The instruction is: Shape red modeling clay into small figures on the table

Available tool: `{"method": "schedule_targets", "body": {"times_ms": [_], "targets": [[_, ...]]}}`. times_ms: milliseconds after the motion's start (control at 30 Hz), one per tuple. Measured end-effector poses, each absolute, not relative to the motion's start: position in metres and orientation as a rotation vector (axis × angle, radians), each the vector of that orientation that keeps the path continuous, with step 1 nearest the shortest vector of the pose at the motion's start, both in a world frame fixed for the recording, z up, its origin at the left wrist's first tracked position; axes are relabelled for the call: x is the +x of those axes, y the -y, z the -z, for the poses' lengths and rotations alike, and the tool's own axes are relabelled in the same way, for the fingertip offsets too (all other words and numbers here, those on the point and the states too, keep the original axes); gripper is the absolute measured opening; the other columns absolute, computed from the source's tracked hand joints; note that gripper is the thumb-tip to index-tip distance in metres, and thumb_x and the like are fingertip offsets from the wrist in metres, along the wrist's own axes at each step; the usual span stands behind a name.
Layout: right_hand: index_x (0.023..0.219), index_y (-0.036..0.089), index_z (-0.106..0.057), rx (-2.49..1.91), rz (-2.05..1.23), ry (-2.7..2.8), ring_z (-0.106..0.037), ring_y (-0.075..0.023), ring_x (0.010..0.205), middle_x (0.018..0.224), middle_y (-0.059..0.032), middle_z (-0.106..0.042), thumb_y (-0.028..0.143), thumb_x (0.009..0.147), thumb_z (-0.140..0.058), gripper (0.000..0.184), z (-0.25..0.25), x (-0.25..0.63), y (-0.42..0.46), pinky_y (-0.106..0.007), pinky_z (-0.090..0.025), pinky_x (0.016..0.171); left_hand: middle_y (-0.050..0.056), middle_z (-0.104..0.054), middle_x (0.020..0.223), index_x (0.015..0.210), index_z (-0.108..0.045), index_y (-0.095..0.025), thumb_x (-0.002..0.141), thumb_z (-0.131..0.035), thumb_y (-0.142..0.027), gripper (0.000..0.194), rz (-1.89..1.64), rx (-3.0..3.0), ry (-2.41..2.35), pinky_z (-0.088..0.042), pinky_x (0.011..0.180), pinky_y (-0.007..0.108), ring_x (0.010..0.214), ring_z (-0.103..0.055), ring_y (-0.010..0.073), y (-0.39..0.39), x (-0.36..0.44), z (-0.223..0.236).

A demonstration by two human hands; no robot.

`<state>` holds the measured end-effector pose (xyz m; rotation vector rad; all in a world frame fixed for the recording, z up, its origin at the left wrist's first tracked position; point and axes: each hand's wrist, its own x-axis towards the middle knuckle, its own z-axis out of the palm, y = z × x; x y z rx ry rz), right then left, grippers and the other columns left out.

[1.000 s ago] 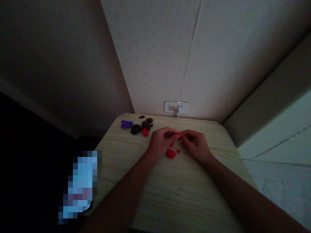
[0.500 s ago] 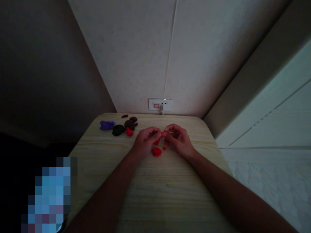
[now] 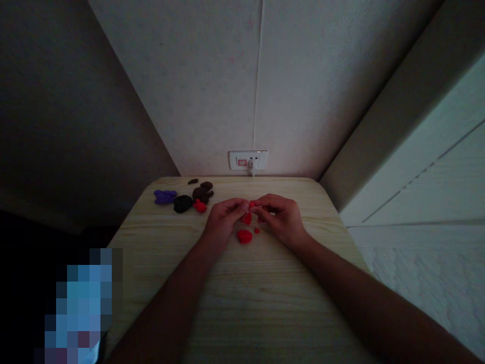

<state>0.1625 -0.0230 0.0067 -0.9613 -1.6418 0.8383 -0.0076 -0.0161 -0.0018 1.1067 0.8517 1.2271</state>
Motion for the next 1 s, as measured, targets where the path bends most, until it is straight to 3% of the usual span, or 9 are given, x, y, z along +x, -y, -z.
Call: {"method": "schedule_targets", "body": {"times_ms": [133,200,300,467,667,833,1000], "targets": [[0.095,0.02,-0.075,-0.984,-0.707,1.769,-0.064,-0.0134,0.061,0.081,-0.0045,-0.072,0.035,0.095,-0.064,0.019,-0.008,0.162,0.025,-0.025,-0.052,0.058,0.002,-0.068,0.067,0.076,-0.072,-0.014,0.082,-0.075,-0.033,0.02,-1.242,1.102,-0.836,-0.05,0.067,0.025,0.063,-0.061,0.0116,0.016,-0.009,0.002],[0.097,0.018,-0.072,-0.978,-0.616,1.839,-0.064,-0.014,0.064,0.083,-0.0053,-0.07,0.029,0.097,-0.059,0.017,-0.009,0.163,0.024,-0.026,-0.051,0.061,0.002,-0.071,0.072,0.085,-0.071,-0.015,0.077,-0.08,-0.031,0.02,-1.247,1.094,-0.849,-0.051,0.066,0.025,0.064,-0.064,0.0124,0.016,-0.009,0.001],[0.098,0.018,-0.068,-0.95,-0.467,1.947,-0.063,-0.0164,0.072,0.084,-0.0068,-0.068,0.024,0.099,-0.052,0.017,-0.008,0.164,0.022,-0.028,-0.052,0.066,0.002,-0.075,0.079,0.097,-0.07,-0.017,0.068,-0.086,-0.029,0.036,-1.256,1.147,-0.915,-0.055,0.068,0.028,0.069,-0.069,0.0157,0.017,-0.01,-0.003],[0.1,0.017,-0.067,-0.914,-0.282,2.126,-0.063,-0.0199,0.079,0.087,-0.0089,-0.068,0.019,0.1,-0.048,0.019,-0.005,0.168,0.016,-0.031,-0.051,0.071,0.007,-0.077,0.089,0.087,-0.079,-0.018,0.073,-0.082,-0.03,0.018,-1.34,1.473,-1.067,-0.058,0.076,0.031,0.08,-0.071,0.0184,0.02,-0.011,-0.007],[0.099,0.018,-0.069,-0.936,-0.321,2.085,-0.064,-0.0186,0.077,0.088,-0.0084,-0.071,0.028,0.101,-0.053,0.019,-0.006,0.173,0.016,-0.03,-0.051,0.071,0.005,-0.077,0.082,0.082,-0.08,-0.019,0.079,-0.077,-0.028,0.011,-1.39,1.547,-1.121,-0.056,0.074,0.03,0.075,-0.07,0.018,0.023,-0.011,-0.01],[0.096,0.018,-0.068,-0.866,-0.353,2.043,-0.063,-0.0164,0.073,0.085,-0.0071,-0.069,0.025,0.1,-0.053,0.017,-0.011,0.169,0.022,-0.027,-0.05,0.065,0.004,-0.075,0.075,0.08,-0.074,-0.016,0.076,-0.078,-0.029,0.014,-1.389,1.353,-1.06,-0.055,0.067,0.027,0.065,-0.068,0.0156,0.022,-0.007,-0.01],[0.092,0.019,-0.066,-0.965,-0.588,1.858,-0.063,-0.0141,0.064,0.082,-0.0053,-0.067,0.033,0.099,-0.055,0.019,-0.012,0.164,0.029,-0.025,-0.051,0.057,0.002,-0.073,0.072,0.078,-0.07,-0.016,0.073,-0.079,-0.029,0.017,-1.357,1.238,-0.995,-0.053,0.06,0.026,0.06,-0.065,0.0139,0.022,-0.003,-0.012]]}}
